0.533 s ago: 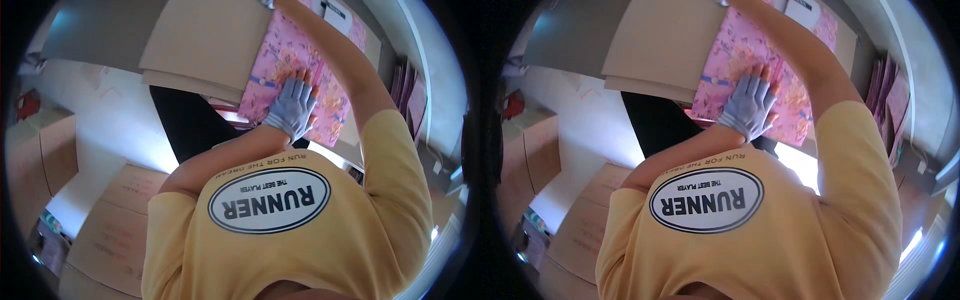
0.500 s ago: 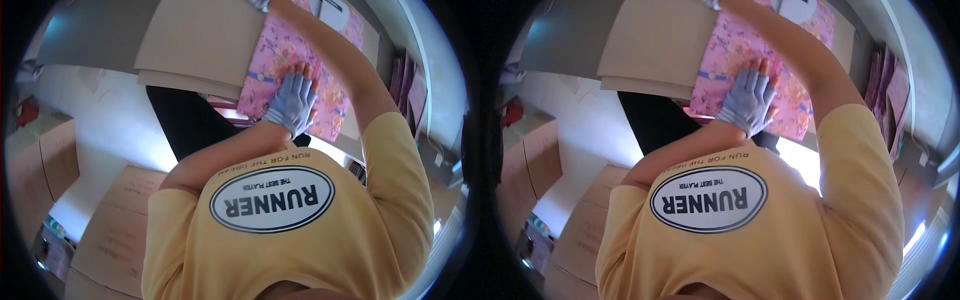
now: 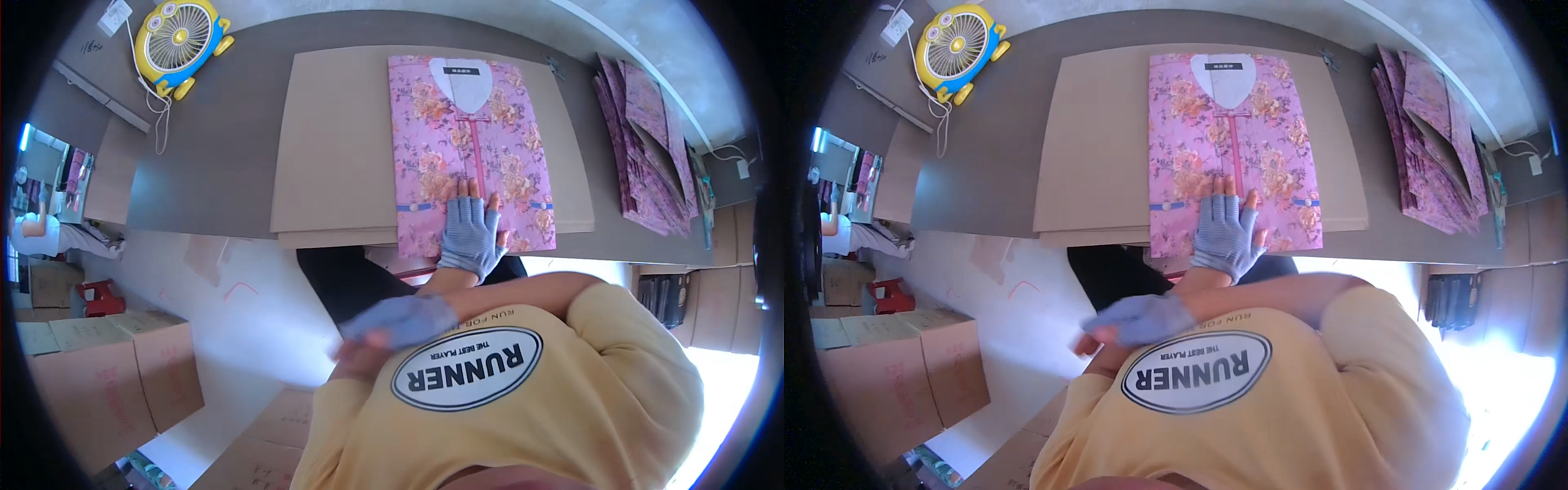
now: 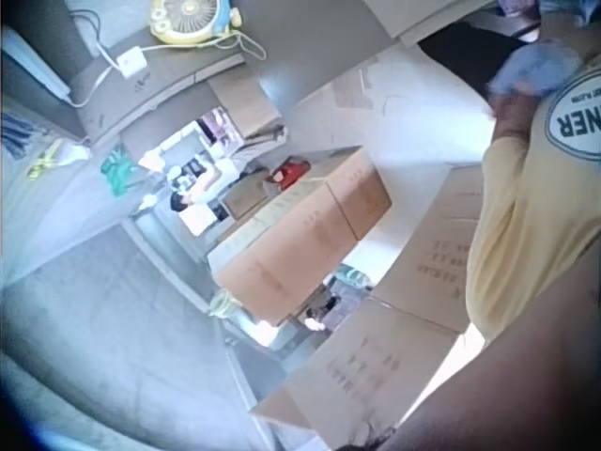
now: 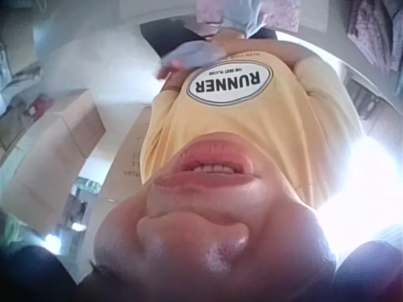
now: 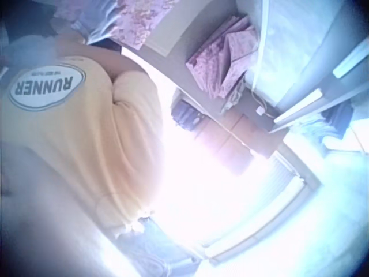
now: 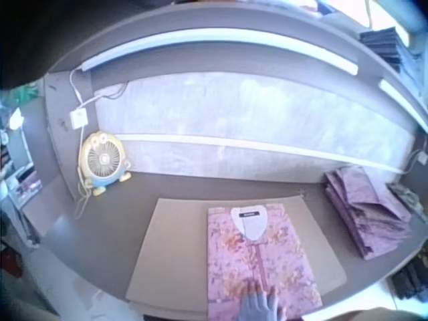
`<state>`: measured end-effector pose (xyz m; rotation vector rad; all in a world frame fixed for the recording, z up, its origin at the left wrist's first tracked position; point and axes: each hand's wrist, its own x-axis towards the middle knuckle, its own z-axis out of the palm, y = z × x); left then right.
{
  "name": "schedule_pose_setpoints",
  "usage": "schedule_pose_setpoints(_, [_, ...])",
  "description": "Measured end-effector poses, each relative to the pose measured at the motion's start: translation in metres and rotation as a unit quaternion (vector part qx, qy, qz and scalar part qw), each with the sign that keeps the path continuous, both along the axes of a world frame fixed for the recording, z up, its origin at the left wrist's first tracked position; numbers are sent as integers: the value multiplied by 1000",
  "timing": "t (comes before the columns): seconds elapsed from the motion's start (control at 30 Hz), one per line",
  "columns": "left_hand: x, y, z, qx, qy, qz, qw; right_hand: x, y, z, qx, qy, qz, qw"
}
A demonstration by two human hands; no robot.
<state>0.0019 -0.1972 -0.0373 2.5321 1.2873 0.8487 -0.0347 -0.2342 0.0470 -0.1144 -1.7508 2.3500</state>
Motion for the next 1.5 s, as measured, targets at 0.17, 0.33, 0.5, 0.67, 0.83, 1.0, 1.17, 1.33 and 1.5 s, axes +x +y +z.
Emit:
schedule_pose_setpoints(0.17, [25, -11, 4, -8, 64, 9, 998, 173, -48, -24, -484, 28, -261, 835])
schedule_pose_setpoints(0.33, [14, -8, 29, 4, 147, 11, 989, 221, -74, -47, -423, -217, -405, 781])
schedule_pose_setpoints(0.5, [9, -9, 61, -56, 180, -101, 977, 191, -43, -84, -356, -257, -550, 710])
schedule_pose_setpoints(0.67, [-28, 1, 65, -37, 2, -293, 955, 212, -42, 6, -191, -290, -619, 705])
schedule_pose_setpoints(0.83, [-15, 12, 84, -15, -73, -173, 982, 328, -46, 88, -37, -186, -856, 480])
schedule_pose_setpoints(1.0, [-6, 32, 51, 12, 119, -107, 987, 510, 0, 57, 68, -86, -951, 288])
schedule_pose_setpoints(1.17, [-6, 34, 26, 77, 106, -134, 982, 625, 3, -7, -192, 53, -937, 288])
schedule_pose_setpoints(1.33, [-11, 29, 33, 52, 71, -103, 991, 451, 12, -27, 57, 16, -936, 346])
schedule_pose_setpoints(1.5, [-14, 25, 32, 23, 24, -89, 995, 371, 97, -44, 447, -537, -589, 406])
